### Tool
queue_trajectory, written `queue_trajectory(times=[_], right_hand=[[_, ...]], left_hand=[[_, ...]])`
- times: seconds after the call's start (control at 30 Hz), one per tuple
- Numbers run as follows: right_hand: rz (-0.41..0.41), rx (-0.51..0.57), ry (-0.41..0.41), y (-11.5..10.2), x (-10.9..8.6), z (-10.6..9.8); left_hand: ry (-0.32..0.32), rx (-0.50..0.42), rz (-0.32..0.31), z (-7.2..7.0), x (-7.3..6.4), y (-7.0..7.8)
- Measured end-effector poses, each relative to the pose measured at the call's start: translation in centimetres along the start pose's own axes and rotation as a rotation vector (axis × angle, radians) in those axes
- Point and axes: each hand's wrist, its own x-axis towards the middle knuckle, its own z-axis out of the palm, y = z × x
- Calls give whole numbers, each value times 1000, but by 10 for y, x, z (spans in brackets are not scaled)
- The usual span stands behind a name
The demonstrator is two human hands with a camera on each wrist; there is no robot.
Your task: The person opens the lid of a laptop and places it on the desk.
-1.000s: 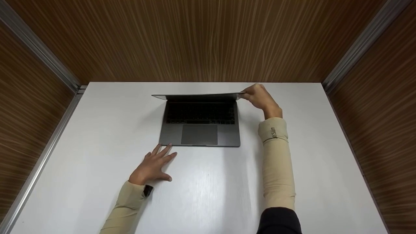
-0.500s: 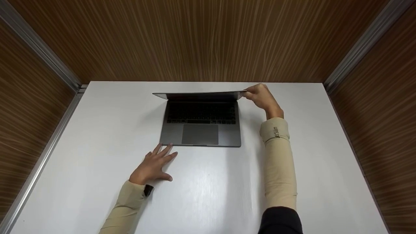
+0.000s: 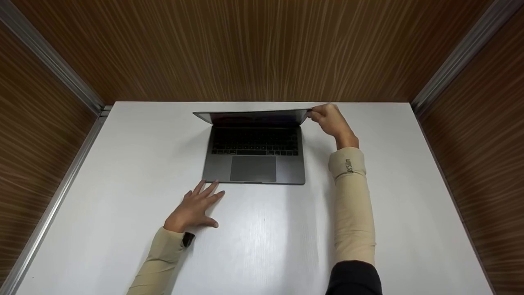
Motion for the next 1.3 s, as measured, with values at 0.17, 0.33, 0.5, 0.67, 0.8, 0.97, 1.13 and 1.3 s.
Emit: queue_trajectory(times=[0.17, 0.33, 0.5, 0.67, 0.8, 0.97, 1.13, 1.3], right_hand=[[27, -5, 28, 0, 9, 7], [-6, 29, 70, 0, 16, 13], [-17, 82, 104, 1, 20, 15], [-16, 136, 118, 1, 24, 16], [-26, 174, 115, 1, 26, 15], [-12, 209, 107, 1, 26, 15], [0, 238, 117, 9, 30, 14], [-2, 247, 119, 11, 33, 13]], left_hand=[[-5, -13, -12, 1, -2, -2], [-12, -3, -28, 1, -2, -4], [-17, 15, -16, -1, -3, -7], [-11, 15, -18, -3, -4, -8], [-5, 16, -29, -5, -5, -7], [1, 12, -27, -3, -7, -5], [9, 4, -24, 0, -7, -5], [19, 6, -20, 2, -7, -2]])
